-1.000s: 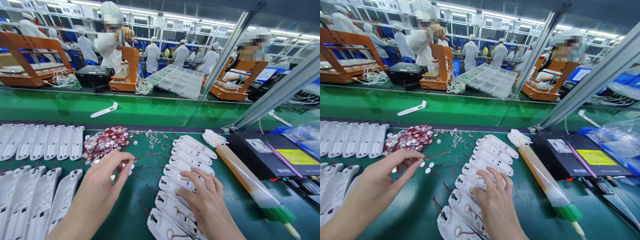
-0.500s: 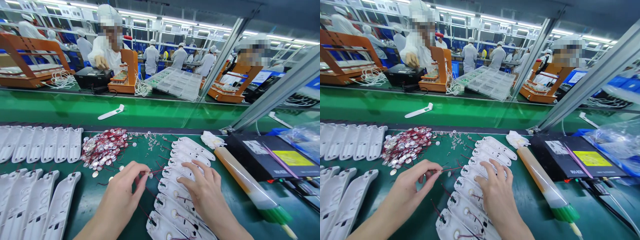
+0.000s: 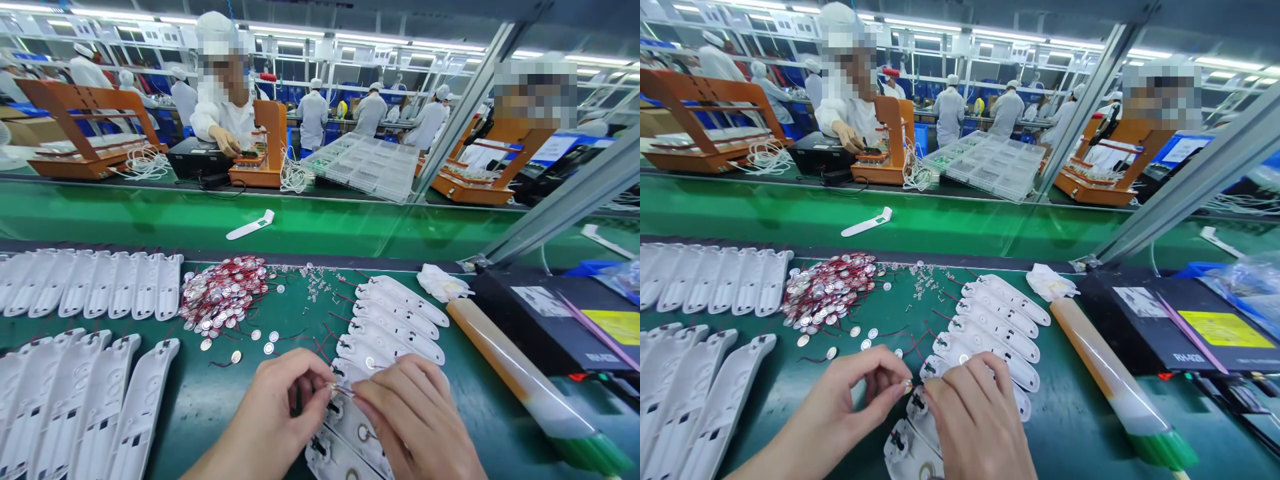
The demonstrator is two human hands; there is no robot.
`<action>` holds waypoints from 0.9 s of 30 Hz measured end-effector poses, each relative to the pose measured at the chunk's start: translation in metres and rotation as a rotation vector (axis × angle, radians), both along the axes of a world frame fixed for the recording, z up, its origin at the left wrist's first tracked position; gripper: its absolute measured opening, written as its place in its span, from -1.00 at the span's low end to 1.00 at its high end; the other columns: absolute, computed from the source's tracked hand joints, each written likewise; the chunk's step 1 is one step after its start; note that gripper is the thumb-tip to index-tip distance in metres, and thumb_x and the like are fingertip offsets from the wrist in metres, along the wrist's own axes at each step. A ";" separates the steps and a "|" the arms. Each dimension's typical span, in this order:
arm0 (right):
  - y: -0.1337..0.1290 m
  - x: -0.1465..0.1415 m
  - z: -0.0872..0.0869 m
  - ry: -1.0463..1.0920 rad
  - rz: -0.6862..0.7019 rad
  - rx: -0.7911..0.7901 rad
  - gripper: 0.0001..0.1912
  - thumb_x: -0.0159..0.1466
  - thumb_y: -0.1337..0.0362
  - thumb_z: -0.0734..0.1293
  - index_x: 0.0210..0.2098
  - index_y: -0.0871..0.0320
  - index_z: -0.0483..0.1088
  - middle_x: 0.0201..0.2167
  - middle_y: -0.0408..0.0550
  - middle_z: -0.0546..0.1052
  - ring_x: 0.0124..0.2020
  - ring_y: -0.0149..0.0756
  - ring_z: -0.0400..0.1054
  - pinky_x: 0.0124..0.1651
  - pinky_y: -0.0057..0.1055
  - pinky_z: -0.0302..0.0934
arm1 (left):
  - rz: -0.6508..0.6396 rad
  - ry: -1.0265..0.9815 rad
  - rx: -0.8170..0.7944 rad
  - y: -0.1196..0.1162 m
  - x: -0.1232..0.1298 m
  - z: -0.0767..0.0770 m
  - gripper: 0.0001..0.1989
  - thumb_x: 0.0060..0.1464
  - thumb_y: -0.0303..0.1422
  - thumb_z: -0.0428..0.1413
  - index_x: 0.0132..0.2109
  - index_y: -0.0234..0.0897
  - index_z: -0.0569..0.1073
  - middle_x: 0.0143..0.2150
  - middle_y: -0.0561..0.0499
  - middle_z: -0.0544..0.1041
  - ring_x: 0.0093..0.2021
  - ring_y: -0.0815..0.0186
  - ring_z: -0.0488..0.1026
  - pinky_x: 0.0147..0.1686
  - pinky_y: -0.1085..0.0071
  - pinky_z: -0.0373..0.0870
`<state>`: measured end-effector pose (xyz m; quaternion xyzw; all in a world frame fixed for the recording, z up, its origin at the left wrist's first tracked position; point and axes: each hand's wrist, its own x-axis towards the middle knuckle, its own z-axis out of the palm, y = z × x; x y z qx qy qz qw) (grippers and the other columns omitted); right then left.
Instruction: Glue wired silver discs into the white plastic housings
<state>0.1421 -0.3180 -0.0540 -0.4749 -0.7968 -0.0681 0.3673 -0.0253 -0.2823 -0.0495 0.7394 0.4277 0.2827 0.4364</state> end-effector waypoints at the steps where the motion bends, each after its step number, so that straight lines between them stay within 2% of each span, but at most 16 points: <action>1: -0.002 -0.001 -0.004 0.013 0.000 -0.014 -0.79 0.25 0.43 0.14 -0.43 0.11 0.34 -0.56 -0.23 0.40 -0.51 -0.44 0.22 -0.24 -0.38 0.06 | -0.034 0.047 0.032 -0.001 0.000 -0.003 -0.86 0.04 -0.46 -0.04 -0.37 -0.22 0.41 -0.51 0.09 0.38 -0.54 0.43 0.30 -0.57 0.56 0.23; 3: -0.005 0.000 -0.009 0.020 0.010 -0.049 -0.75 0.27 0.42 0.12 -0.46 0.11 0.33 -0.57 -0.23 0.39 -0.50 -0.44 0.21 -0.22 -0.37 0.05 | -0.122 0.162 0.084 -0.002 -0.001 -0.008 -0.82 0.04 -0.50 -0.06 -0.34 -0.21 0.41 -0.46 0.08 0.40 -0.49 0.41 0.35 -0.50 0.54 0.27; 5: -0.005 0.009 -0.009 0.037 0.000 -0.077 -0.78 0.26 0.40 0.14 -0.45 0.11 0.33 -0.56 -0.23 0.39 -0.48 -0.44 0.22 -0.21 -0.36 0.04 | -0.152 0.277 0.108 0.001 -0.003 -0.013 -0.82 0.08 -0.48 -0.07 -0.28 -0.19 0.40 -0.39 0.07 0.42 -0.42 0.37 0.39 -0.43 0.49 0.29; 9: 0.008 0.052 -0.008 0.019 -0.224 -0.053 -0.92 0.21 0.30 0.24 -0.40 0.08 0.36 -0.39 -0.12 0.41 -0.32 -0.31 0.26 -0.24 -0.31 0.08 | 0.047 0.509 0.269 0.017 -0.009 -0.025 -0.89 0.12 -0.40 -0.02 -0.23 -0.21 0.40 -0.28 0.00 0.41 -0.32 0.26 0.39 -0.32 0.35 0.31; 11: 0.016 0.076 -0.013 -0.085 -0.318 -0.055 -0.92 0.19 0.25 0.27 -0.42 0.06 0.38 -0.29 -0.07 0.41 -0.26 -0.24 0.24 -0.25 -0.27 0.11 | 0.073 0.600 0.352 0.024 -0.011 -0.033 -0.90 0.09 -0.44 0.00 -0.26 -0.24 0.40 -0.26 -0.02 0.41 -0.28 0.21 0.38 -0.27 0.29 0.29; 13: 0.022 0.090 -0.022 -0.160 -0.347 -0.065 -0.92 0.17 0.24 0.29 -0.44 0.05 0.40 -0.25 -0.06 0.41 -0.23 -0.19 0.23 -0.25 -0.23 0.12 | 0.046 0.650 0.381 0.030 -0.012 -0.039 -0.89 0.08 -0.50 0.00 -0.30 -0.24 0.40 -0.27 -0.01 0.41 -0.28 0.19 0.37 -0.27 0.27 0.26; 17: 0.025 0.085 -0.035 -0.172 -0.387 -0.137 -0.90 0.17 0.29 0.28 -0.47 0.05 0.40 -0.22 -0.05 0.40 -0.17 -0.14 0.19 -0.27 -0.21 0.11 | 0.044 0.637 0.362 0.033 -0.013 -0.041 -0.83 0.11 -0.52 -0.07 -0.37 -0.23 0.36 -0.34 0.03 0.39 -0.34 0.23 0.35 -0.31 0.31 0.24; 22: 0.025 0.071 -0.035 -0.130 -0.392 -0.276 -0.86 0.18 0.31 0.26 -0.48 0.04 0.40 -0.19 -0.06 0.39 -0.13 -0.12 0.18 -0.25 -0.19 0.11 | 0.108 0.493 0.306 0.034 -0.019 -0.031 -0.82 0.18 -0.37 -0.14 -0.32 -0.20 0.34 -0.38 0.06 0.39 -0.40 0.29 0.35 -0.38 0.38 0.24; 27: 0.027 0.075 -0.038 -0.117 -0.400 -0.280 -0.87 0.18 0.33 0.26 -0.48 0.05 0.41 -0.19 -0.04 0.39 -0.13 -0.12 0.18 -0.23 -0.17 0.10 | 0.145 0.381 0.319 0.035 -0.020 -0.027 -0.80 0.20 -0.31 -0.17 -0.29 -0.19 0.31 -0.36 0.06 0.40 -0.41 0.31 0.37 -0.40 0.41 0.26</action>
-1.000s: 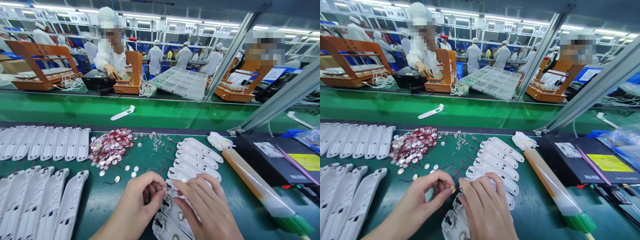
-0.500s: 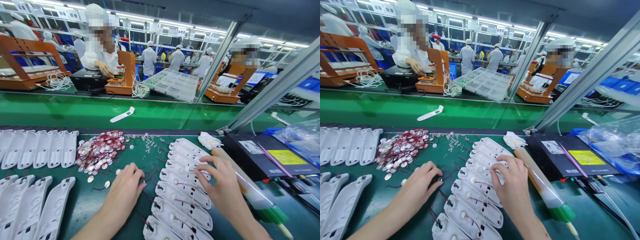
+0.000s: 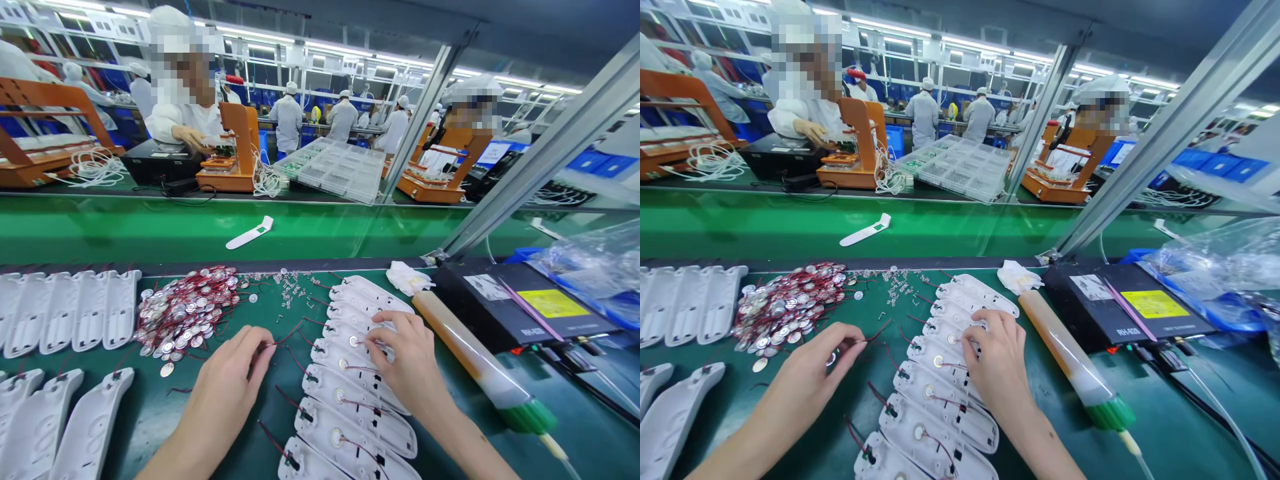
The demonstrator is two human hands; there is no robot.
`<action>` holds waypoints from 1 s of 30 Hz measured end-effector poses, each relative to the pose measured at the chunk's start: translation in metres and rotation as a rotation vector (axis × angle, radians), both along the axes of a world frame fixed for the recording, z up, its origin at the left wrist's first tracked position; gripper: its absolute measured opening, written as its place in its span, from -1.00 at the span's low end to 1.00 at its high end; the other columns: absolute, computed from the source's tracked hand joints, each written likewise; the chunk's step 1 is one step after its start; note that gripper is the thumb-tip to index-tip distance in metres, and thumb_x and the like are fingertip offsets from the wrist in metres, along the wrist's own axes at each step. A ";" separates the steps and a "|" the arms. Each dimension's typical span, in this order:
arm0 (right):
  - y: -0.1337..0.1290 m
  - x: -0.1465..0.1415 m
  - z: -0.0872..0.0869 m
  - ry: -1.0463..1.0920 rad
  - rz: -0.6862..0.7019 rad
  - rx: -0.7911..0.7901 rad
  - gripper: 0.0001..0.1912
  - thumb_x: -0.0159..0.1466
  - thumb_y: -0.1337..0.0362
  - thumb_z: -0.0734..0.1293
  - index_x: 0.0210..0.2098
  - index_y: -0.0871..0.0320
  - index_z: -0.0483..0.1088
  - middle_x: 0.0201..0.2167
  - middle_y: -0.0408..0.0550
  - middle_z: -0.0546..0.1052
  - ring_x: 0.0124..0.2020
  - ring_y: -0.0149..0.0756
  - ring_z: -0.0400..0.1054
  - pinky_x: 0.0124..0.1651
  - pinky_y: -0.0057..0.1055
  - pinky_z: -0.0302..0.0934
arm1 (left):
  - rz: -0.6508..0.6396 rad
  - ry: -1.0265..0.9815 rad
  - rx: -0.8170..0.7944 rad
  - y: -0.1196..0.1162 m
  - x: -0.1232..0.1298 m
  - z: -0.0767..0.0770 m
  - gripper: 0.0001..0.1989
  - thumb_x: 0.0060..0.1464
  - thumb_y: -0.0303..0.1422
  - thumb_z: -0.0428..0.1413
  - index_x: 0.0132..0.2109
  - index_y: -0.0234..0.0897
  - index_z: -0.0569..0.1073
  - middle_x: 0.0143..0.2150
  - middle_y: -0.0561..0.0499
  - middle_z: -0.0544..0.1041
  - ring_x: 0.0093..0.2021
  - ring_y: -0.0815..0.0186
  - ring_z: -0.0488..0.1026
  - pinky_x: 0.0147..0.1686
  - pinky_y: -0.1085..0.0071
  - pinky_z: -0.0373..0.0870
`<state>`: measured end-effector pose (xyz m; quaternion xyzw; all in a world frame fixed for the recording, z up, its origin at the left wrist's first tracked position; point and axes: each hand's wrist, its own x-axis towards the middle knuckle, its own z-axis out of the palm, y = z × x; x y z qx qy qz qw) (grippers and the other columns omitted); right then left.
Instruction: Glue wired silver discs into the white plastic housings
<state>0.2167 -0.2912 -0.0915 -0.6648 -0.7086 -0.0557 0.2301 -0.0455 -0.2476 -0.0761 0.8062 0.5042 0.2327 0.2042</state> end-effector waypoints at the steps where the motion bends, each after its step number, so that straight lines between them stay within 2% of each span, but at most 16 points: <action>1: 0.000 0.001 -0.001 0.000 0.001 0.000 -0.87 0.18 0.33 0.26 -0.47 0.05 0.41 -0.19 -0.05 0.39 -0.13 -0.12 0.18 -0.22 -0.16 0.10 | 0.004 -0.003 0.000 0.000 0.000 0.000 -0.80 0.20 -0.31 -0.17 -0.28 -0.19 0.31 -0.35 0.06 0.40 -0.41 0.32 0.37 -0.40 0.42 0.27; 5: 0.001 0.002 -0.001 0.009 0.017 -0.029 -0.88 0.18 0.32 0.28 -0.46 0.02 0.41 -0.19 -0.07 0.39 -0.12 -0.12 0.17 -0.22 -0.15 0.09 | -0.018 -0.033 0.032 -0.002 0.000 0.001 -0.80 0.23 -0.33 -0.18 -0.23 -0.18 0.33 -0.33 0.05 0.40 -0.40 0.33 0.38 -0.37 0.42 0.28; 10: 0.001 -0.002 0.007 0.006 0.068 -0.024 -0.85 0.21 0.30 0.26 -0.33 -0.09 0.45 -0.13 -0.08 0.37 -0.07 -0.11 0.14 -0.16 -0.10 0.07 | -0.051 -0.165 0.084 -0.001 -0.001 0.004 -0.80 0.23 -0.35 -0.11 -0.16 -0.15 0.40 -0.34 0.06 0.39 -0.40 0.38 0.37 -0.40 0.47 0.25; 13: 0.005 -0.005 0.010 -0.057 0.125 -0.082 -0.76 0.21 0.39 0.25 -0.35 -0.12 0.46 -0.08 -0.11 0.37 0.00 -0.06 0.11 -0.08 0.01 0.02 | -0.024 -0.237 0.029 0.000 0.000 0.006 -0.81 0.20 -0.31 -0.06 -0.15 -0.17 0.43 -0.31 0.04 0.41 -0.36 0.37 0.38 -0.38 0.48 0.27; 16: 0.008 -0.007 0.013 -0.106 0.125 -0.035 -0.68 0.16 0.50 0.24 -0.43 -0.07 0.47 -0.10 -0.10 0.39 0.01 -0.01 0.12 -0.07 0.09 -0.02 | -0.009 -0.316 -0.016 -0.004 0.004 0.009 -0.79 0.18 -0.32 -0.06 -0.15 -0.19 0.44 -0.31 0.02 0.41 -0.34 0.35 0.38 -0.38 0.47 0.29; 18: 0.007 -0.012 0.020 -0.069 0.130 0.034 -0.72 0.19 0.47 0.21 -0.37 -0.05 0.46 -0.10 -0.07 0.40 -0.02 -0.05 0.16 -0.09 0.03 0.05 | -0.003 -0.389 -0.066 -0.009 0.009 0.012 -0.79 0.16 -0.33 -0.06 -0.16 -0.19 0.45 -0.33 0.03 0.43 -0.36 0.36 0.38 -0.40 0.49 0.30; 20: 0.001 -0.022 0.029 0.023 0.196 0.051 -0.79 0.26 0.34 0.19 -0.18 -0.01 0.39 -0.07 -0.03 0.39 -0.04 -0.15 0.22 -0.11 -0.12 0.15 | -0.016 -0.475 -0.169 -0.016 0.017 0.015 -0.81 0.13 -0.32 -0.04 -0.20 -0.20 0.45 -0.33 0.03 0.46 -0.37 0.37 0.39 -0.42 0.51 0.33; 22: -0.009 -0.037 0.036 0.134 0.282 0.040 -0.71 0.28 0.17 0.17 -0.02 0.07 0.27 -0.09 0.00 0.41 -0.09 -0.24 0.28 -0.15 -0.27 0.23 | -0.050 -0.552 -0.301 -0.022 0.025 0.018 -0.83 0.10 -0.31 -0.02 -0.28 -0.23 0.44 -0.36 0.03 0.47 -0.39 0.37 0.40 -0.43 0.53 0.35; 24: -0.018 -0.052 0.040 0.190 0.324 0.086 -0.61 0.30 0.09 0.12 0.03 0.16 0.19 -0.24 -0.02 0.46 -0.22 -0.30 0.35 -0.24 -0.36 0.27 | -0.071 -0.609 -0.409 -0.027 0.031 0.020 -0.85 0.06 -0.31 0.00 -0.31 -0.25 0.41 -0.42 0.04 0.46 -0.44 0.39 0.40 -0.46 0.54 0.36; 26: -0.024 -0.064 0.038 0.175 0.356 0.148 -0.72 0.31 0.20 0.11 -0.05 0.19 0.23 -0.43 -0.10 0.46 -0.40 -0.36 0.34 -0.35 -0.42 0.25 | -0.064 -0.634 -0.450 -0.031 0.034 0.021 -0.88 0.04 -0.32 0.01 -0.33 -0.26 0.38 -0.46 0.06 0.44 -0.48 0.41 0.38 -0.49 0.55 0.34; 28: -0.028 -0.070 0.035 0.152 0.395 0.185 -0.84 0.29 0.37 0.12 -0.21 0.17 0.30 -0.54 -0.16 0.41 -0.51 -0.41 0.28 -0.40 -0.46 0.19 | -0.068 -0.597 -0.436 -0.035 0.036 0.018 -0.93 0.03 -0.36 0.01 -0.36 -0.26 0.35 -0.50 0.08 0.41 -0.51 0.42 0.35 -0.52 0.58 0.30; 30: -0.030 -0.072 0.032 0.168 0.408 0.231 -0.80 0.27 0.43 0.11 -0.37 0.14 0.32 -0.57 -0.17 0.39 -0.54 -0.42 0.24 -0.42 -0.45 0.14 | -0.112 -0.490 -0.384 -0.039 0.035 0.014 -0.93 0.03 -0.42 -0.02 -0.39 -0.26 0.33 -0.54 0.11 0.37 -0.55 0.44 0.32 -0.55 0.59 0.25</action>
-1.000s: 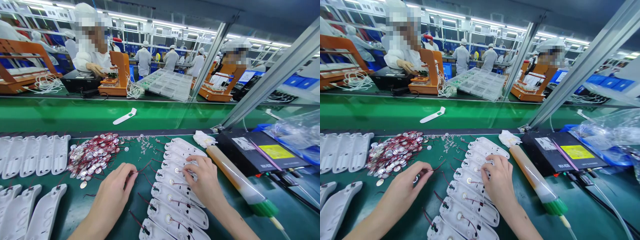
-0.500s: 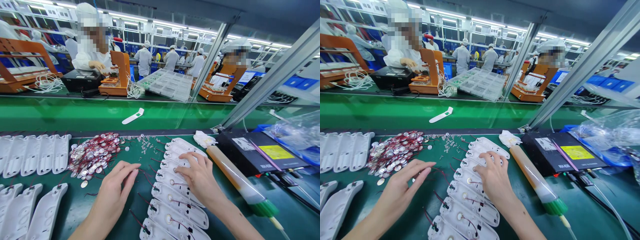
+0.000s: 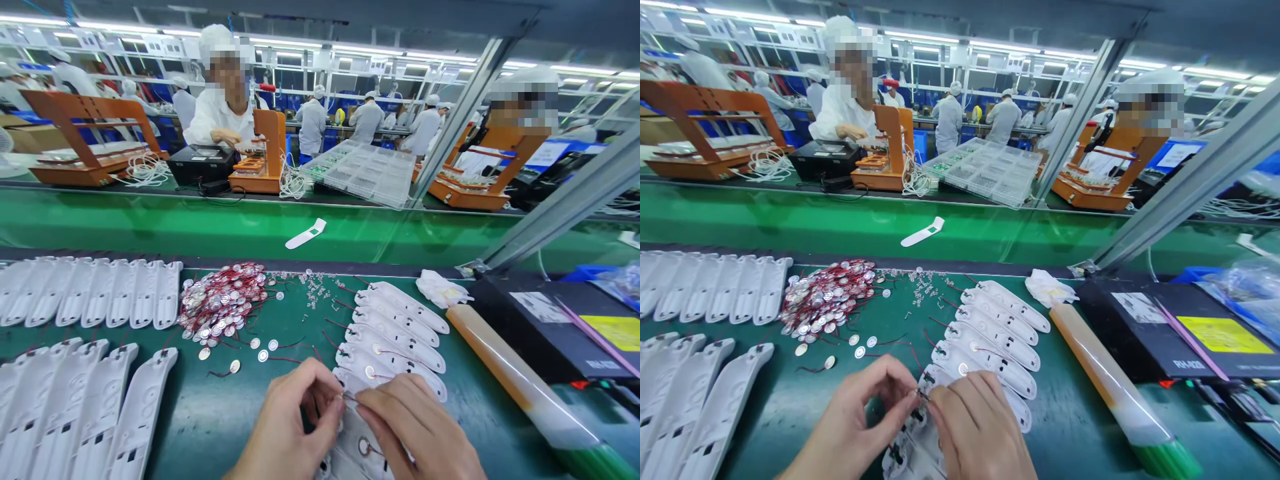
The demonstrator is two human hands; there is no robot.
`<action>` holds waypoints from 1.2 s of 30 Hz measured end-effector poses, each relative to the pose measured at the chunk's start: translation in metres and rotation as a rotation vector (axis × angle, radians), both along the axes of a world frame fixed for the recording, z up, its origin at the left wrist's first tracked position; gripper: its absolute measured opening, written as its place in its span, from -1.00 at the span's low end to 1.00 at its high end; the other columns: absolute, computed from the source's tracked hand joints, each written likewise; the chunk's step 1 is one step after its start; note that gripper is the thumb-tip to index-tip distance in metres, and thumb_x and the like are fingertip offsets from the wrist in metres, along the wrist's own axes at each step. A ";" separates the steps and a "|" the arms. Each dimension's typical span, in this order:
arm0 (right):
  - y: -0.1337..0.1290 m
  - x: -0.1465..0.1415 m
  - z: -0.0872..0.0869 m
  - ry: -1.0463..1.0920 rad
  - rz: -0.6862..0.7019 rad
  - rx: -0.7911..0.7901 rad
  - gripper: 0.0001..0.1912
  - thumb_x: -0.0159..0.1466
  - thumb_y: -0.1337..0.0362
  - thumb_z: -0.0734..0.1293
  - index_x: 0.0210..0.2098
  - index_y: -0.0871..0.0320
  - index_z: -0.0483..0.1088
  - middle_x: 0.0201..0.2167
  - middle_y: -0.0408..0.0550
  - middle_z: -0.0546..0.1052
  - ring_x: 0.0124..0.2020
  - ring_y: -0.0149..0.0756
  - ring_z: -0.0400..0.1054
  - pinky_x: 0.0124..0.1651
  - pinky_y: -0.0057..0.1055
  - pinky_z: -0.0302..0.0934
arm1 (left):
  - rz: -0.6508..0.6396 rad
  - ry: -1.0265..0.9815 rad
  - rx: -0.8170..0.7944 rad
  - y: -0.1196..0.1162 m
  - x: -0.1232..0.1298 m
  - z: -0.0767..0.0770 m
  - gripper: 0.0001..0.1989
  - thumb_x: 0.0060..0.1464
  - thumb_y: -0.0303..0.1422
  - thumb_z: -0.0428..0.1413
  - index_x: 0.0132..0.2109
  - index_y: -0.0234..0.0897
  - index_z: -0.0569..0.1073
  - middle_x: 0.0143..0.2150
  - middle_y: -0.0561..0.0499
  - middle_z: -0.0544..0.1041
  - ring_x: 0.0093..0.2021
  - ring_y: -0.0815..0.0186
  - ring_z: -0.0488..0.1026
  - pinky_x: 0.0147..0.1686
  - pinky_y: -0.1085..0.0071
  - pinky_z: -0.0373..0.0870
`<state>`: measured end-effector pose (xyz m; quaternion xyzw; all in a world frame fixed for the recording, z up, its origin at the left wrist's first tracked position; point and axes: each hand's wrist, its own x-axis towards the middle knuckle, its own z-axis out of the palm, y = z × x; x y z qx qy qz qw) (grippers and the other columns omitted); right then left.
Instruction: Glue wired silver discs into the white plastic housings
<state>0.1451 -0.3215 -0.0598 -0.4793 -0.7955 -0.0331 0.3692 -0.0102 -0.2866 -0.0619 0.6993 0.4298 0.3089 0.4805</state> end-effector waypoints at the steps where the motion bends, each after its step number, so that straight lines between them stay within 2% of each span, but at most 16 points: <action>1: -0.001 0.001 -0.001 0.005 0.006 0.007 -0.77 0.27 0.44 0.10 -0.41 0.13 0.31 -0.58 -0.18 0.38 -0.55 -0.42 0.23 -0.42 -0.44 0.12 | -0.042 0.061 0.041 -0.001 -0.001 -0.002 -0.91 0.03 -0.45 -0.03 -0.40 -0.26 0.33 -0.55 0.11 0.36 -0.55 0.44 0.31 -0.56 0.60 0.23; 3: -0.002 0.006 -0.001 -0.016 0.043 -0.025 -0.76 0.26 0.45 0.11 -0.43 0.12 0.32 -0.59 -0.19 0.38 -0.54 -0.42 0.23 -0.41 -0.43 0.11 | -0.136 0.206 0.104 -0.002 -0.007 -0.007 -0.90 0.01 -0.50 -0.03 -0.37 -0.25 0.35 -0.49 0.10 0.38 -0.51 0.43 0.34 -0.52 0.59 0.24; 5: 0.002 0.018 0.002 -0.040 0.054 -0.093 -0.83 0.23 0.44 0.17 -0.41 0.12 0.33 -0.53 -0.19 0.40 -0.47 -0.42 0.26 -0.37 -0.43 0.13 | -0.157 0.396 0.167 0.002 -0.017 -0.009 -0.86 0.01 -0.50 0.01 -0.26 -0.22 0.37 -0.37 0.07 0.43 -0.42 0.37 0.39 -0.43 0.53 0.31; 7: 0.011 0.038 0.003 -0.002 -0.056 -0.087 -0.89 0.21 0.39 0.22 -0.40 0.10 0.35 -0.44 -0.14 0.41 -0.37 -0.37 0.27 -0.31 -0.40 0.15 | -0.054 0.632 0.253 0.011 -0.032 -0.010 -0.81 0.05 -0.47 0.01 -0.15 -0.19 0.36 -0.24 0.01 0.43 -0.31 0.28 0.42 -0.31 0.40 0.35; 9: 0.025 0.063 0.001 0.017 -0.246 -0.044 -0.89 0.20 0.31 0.24 -0.44 0.09 0.37 -0.36 -0.08 0.41 -0.28 -0.27 0.25 -0.24 -0.29 0.15 | 0.069 0.879 0.324 0.022 -0.047 -0.012 -0.81 0.12 -0.48 -0.06 -0.14 -0.23 0.37 -0.17 -0.07 0.40 -0.25 0.19 0.42 -0.26 0.28 0.33; 11: 0.039 0.086 -0.005 -0.006 -0.382 -0.063 -0.86 0.18 0.26 0.26 -0.50 0.07 0.39 -0.33 -0.05 0.42 -0.25 -0.18 0.23 -0.19 -0.18 0.13 | 0.090 1.063 0.319 0.032 -0.058 -0.014 -0.79 0.15 -0.51 -0.14 -0.19 -0.28 0.37 -0.17 -0.12 0.39 -0.26 0.14 0.42 -0.29 0.23 0.32; 13: 0.051 0.099 -0.013 -0.047 -0.432 -0.159 -0.87 0.13 0.24 0.30 -0.54 0.03 0.42 -0.31 -0.06 0.43 -0.22 -0.12 0.22 -0.19 -0.13 0.12 | 0.058 1.119 0.288 0.038 -0.065 -0.019 -0.76 0.16 -0.53 -0.18 -0.23 -0.30 0.37 -0.21 -0.12 0.38 -0.29 0.14 0.42 -0.30 0.23 0.30; 18: 0.061 0.089 -0.027 -0.064 -0.503 -0.249 -0.86 0.10 0.30 0.34 -0.59 0.02 0.42 -0.22 -0.08 0.43 -0.11 -0.04 0.16 -0.22 -0.13 0.09 | 0.063 1.018 0.303 0.040 -0.070 -0.029 -0.77 0.17 -0.46 -0.24 -0.31 -0.28 0.29 -0.29 -0.08 0.37 -0.33 0.18 0.40 -0.31 0.27 0.27; 24: 0.063 0.079 -0.023 -0.070 -0.521 -0.346 -0.85 0.10 0.33 0.35 -0.59 0.04 0.43 -0.21 -0.08 0.43 -0.10 -0.05 0.16 -0.20 -0.13 0.08 | 0.165 0.811 0.271 0.039 -0.072 -0.028 -0.77 0.20 -0.28 -0.29 -0.29 -0.19 0.20 -0.46 0.08 0.35 -0.50 0.29 0.34 -0.46 0.38 0.23; 28: 0.065 0.079 -0.023 -0.080 -0.527 -0.386 -0.87 0.10 0.32 0.36 -0.58 0.04 0.44 -0.20 -0.07 0.43 -0.10 -0.04 0.16 -0.20 -0.12 0.10 | 0.230 0.695 0.367 0.041 -0.073 -0.031 -0.76 0.19 -0.19 -0.24 -0.26 -0.17 0.24 -0.41 0.08 0.41 -0.46 0.30 0.39 -0.44 0.39 0.26; 32: 0.065 0.078 -0.024 -0.099 -0.524 -0.393 -0.87 0.09 0.35 0.37 -0.57 0.04 0.45 -0.20 -0.06 0.43 -0.11 -0.04 0.17 -0.20 -0.11 0.10 | 0.237 0.578 0.521 0.041 -0.073 -0.033 -0.73 0.20 -0.15 -0.18 -0.20 -0.14 0.34 -0.29 0.07 0.47 -0.31 0.27 0.45 -0.30 0.38 0.31; 36: 0.064 0.078 -0.018 -0.145 -0.481 -0.371 -0.90 0.12 0.34 0.36 -0.46 -0.01 0.49 -0.15 -0.05 0.41 -0.08 -0.04 0.16 -0.17 -0.07 0.09 | 0.258 0.518 0.554 0.039 -0.072 -0.027 -0.71 0.21 -0.14 -0.16 -0.13 -0.10 0.39 -0.22 0.08 0.48 -0.29 0.29 0.46 -0.29 0.41 0.33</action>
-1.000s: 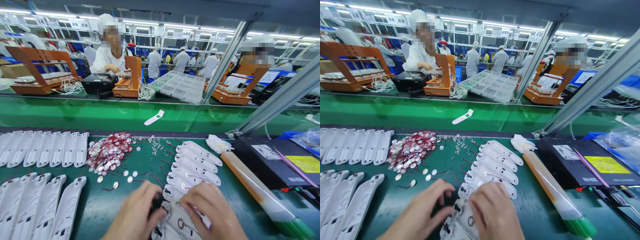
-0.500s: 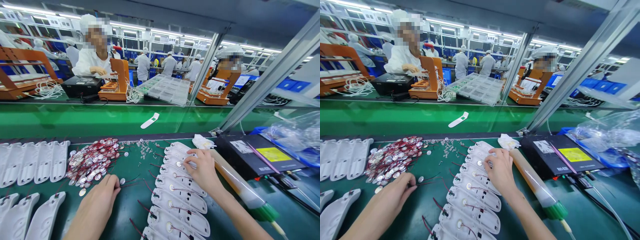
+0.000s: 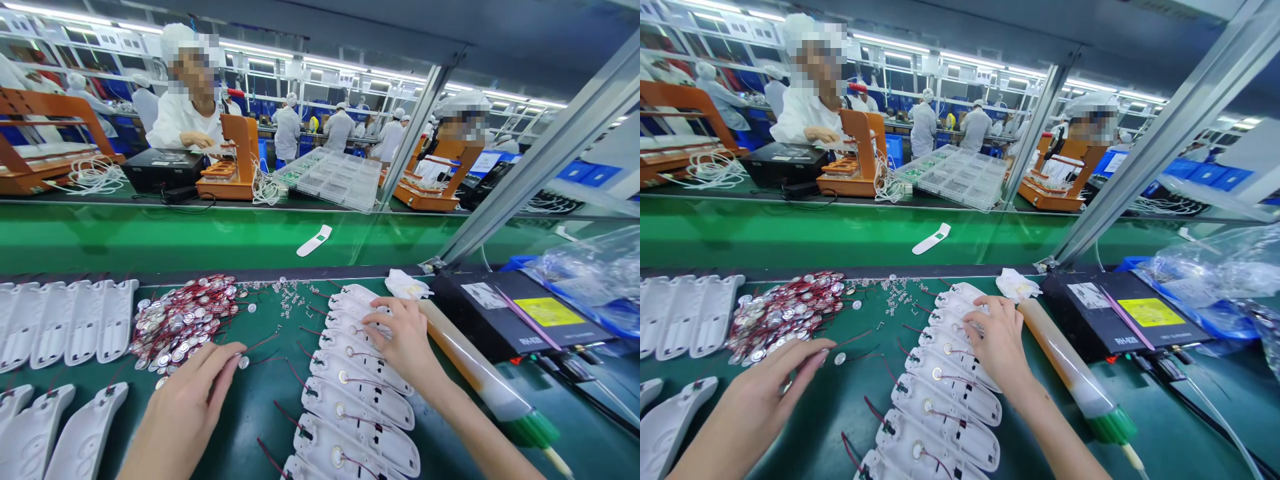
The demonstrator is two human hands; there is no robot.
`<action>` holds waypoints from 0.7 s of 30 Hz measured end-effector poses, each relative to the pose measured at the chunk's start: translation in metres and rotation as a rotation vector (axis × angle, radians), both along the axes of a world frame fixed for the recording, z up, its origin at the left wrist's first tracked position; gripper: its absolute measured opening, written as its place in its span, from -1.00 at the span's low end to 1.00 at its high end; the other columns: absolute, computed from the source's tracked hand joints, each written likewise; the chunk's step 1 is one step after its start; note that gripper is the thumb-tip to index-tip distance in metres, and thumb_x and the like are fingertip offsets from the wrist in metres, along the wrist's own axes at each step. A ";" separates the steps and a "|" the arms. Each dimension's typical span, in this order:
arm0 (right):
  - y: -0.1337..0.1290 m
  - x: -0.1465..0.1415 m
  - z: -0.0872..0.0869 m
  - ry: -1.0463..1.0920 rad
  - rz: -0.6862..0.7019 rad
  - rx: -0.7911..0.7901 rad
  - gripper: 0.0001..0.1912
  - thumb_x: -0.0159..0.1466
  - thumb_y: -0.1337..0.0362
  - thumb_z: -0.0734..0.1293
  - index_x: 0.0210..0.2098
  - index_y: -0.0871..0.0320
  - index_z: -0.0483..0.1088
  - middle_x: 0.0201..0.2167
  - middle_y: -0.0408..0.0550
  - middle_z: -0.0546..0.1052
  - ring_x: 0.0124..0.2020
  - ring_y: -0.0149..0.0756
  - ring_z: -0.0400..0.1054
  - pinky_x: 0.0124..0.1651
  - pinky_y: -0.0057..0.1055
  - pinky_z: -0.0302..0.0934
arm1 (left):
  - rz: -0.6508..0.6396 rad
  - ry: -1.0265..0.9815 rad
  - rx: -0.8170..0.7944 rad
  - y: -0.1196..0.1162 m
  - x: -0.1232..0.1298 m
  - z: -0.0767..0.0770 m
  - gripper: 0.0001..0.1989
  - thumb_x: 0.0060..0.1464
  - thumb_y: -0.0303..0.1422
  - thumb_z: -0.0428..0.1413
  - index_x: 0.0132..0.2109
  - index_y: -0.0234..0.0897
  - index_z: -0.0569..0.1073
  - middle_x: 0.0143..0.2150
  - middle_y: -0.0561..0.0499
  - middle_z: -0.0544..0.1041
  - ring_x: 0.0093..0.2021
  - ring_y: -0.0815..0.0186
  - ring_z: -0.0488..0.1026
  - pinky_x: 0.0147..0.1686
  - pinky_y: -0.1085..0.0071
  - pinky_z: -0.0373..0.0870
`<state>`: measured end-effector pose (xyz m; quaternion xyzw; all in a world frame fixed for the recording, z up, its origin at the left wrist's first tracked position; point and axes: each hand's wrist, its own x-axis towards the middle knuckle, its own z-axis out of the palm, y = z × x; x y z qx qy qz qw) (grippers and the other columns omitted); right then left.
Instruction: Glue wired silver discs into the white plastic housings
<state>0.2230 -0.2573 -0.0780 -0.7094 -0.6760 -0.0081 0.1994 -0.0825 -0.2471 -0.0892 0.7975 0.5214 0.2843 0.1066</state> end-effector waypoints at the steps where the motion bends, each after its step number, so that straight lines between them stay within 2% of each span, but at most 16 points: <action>1: 0.000 0.000 0.001 -0.013 0.027 -0.001 -0.87 0.13 0.34 0.34 -0.44 -0.05 0.49 -0.13 -0.06 0.41 -0.06 -0.04 0.15 -0.15 -0.05 0.07 | 0.000 -0.023 0.000 0.000 0.000 0.003 -0.71 0.20 -0.14 -0.15 -0.13 -0.10 0.40 -0.22 0.08 0.48 -0.30 0.30 0.46 -0.32 0.43 0.33; 6: 0.004 -0.001 0.006 -0.083 0.155 -0.020 -0.70 0.13 0.48 0.29 -0.49 -0.09 0.50 -0.11 -0.10 0.42 0.00 -0.02 0.15 -0.09 0.03 0.02 | 0.007 -0.207 -0.088 -0.001 0.009 0.021 -0.75 0.12 -0.15 -0.03 -0.23 -0.14 0.48 -0.29 0.05 0.49 -0.32 0.31 0.43 -0.35 0.48 0.35; 9: 0.003 -0.007 0.014 -0.090 0.168 0.021 -0.72 0.14 0.49 0.27 -0.47 -0.04 0.49 -0.13 -0.07 0.42 -0.01 -0.01 0.16 -0.09 0.04 0.04 | 0.021 -0.366 -0.205 -0.004 0.021 0.031 -0.76 0.06 -0.18 0.02 -0.25 -0.16 0.50 -0.33 0.04 0.50 -0.39 0.32 0.42 -0.42 0.49 0.38; 11: -0.004 -0.019 0.024 0.003 0.223 0.098 -0.79 0.21 0.41 0.23 -0.36 0.01 0.47 -0.13 -0.05 0.42 -0.04 -0.09 0.20 -0.08 -0.04 0.12 | 0.000 -0.474 -0.323 -0.009 0.032 0.035 -0.76 0.04 -0.20 0.03 -0.19 -0.16 0.50 -0.33 0.04 0.50 -0.43 0.34 0.41 -0.47 0.51 0.39; 13: -0.015 -0.037 0.036 0.149 0.343 0.145 -0.84 0.25 0.28 0.21 -0.19 0.07 0.38 -0.13 -0.03 0.42 -0.08 -0.21 0.25 -0.09 -0.20 0.22 | -0.039 -0.564 -0.444 -0.014 0.042 0.037 -0.77 0.03 -0.22 0.04 -0.20 -0.17 0.49 -0.33 0.04 0.50 -0.45 0.37 0.40 -0.49 0.54 0.39; 16: -0.033 -0.065 0.045 0.225 0.467 0.147 -0.66 0.22 0.15 0.25 -0.05 0.16 0.24 -0.23 -0.03 0.46 -0.23 -0.28 0.33 -0.25 -0.37 0.29 | -0.086 -0.672 -0.560 -0.020 0.054 0.039 -0.80 0.01 -0.23 0.05 -0.31 -0.24 0.47 -0.40 0.04 0.48 -0.48 0.39 0.39 -0.54 0.57 0.37; 19: -0.043 -0.080 0.037 0.177 0.496 0.259 -0.82 0.25 0.34 0.18 -0.14 0.17 0.25 -0.44 -0.12 0.44 -0.44 -0.34 0.29 -0.40 -0.41 0.21 | -0.108 -0.690 -0.567 -0.024 0.058 0.037 -0.84 0.01 -0.26 0.04 -0.36 -0.26 0.42 -0.47 0.05 0.45 -0.49 0.40 0.39 -0.55 0.57 0.36; 21: -0.046 -0.084 0.025 0.149 0.511 0.296 -0.86 0.24 0.44 0.15 -0.28 0.14 0.29 -0.51 -0.16 0.40 -0.48 -0.37 0.24 -0.38 -0.41 0.16 | -0.142 -0.603 -0.501 -0.027 0.059 0.031 -0.87 0.04 -0.31 0.01 -0.37 -0.25 0.39 -0.49 0.07 0.44 -0.51 0.41 0.38 -0.55 0.58 0.35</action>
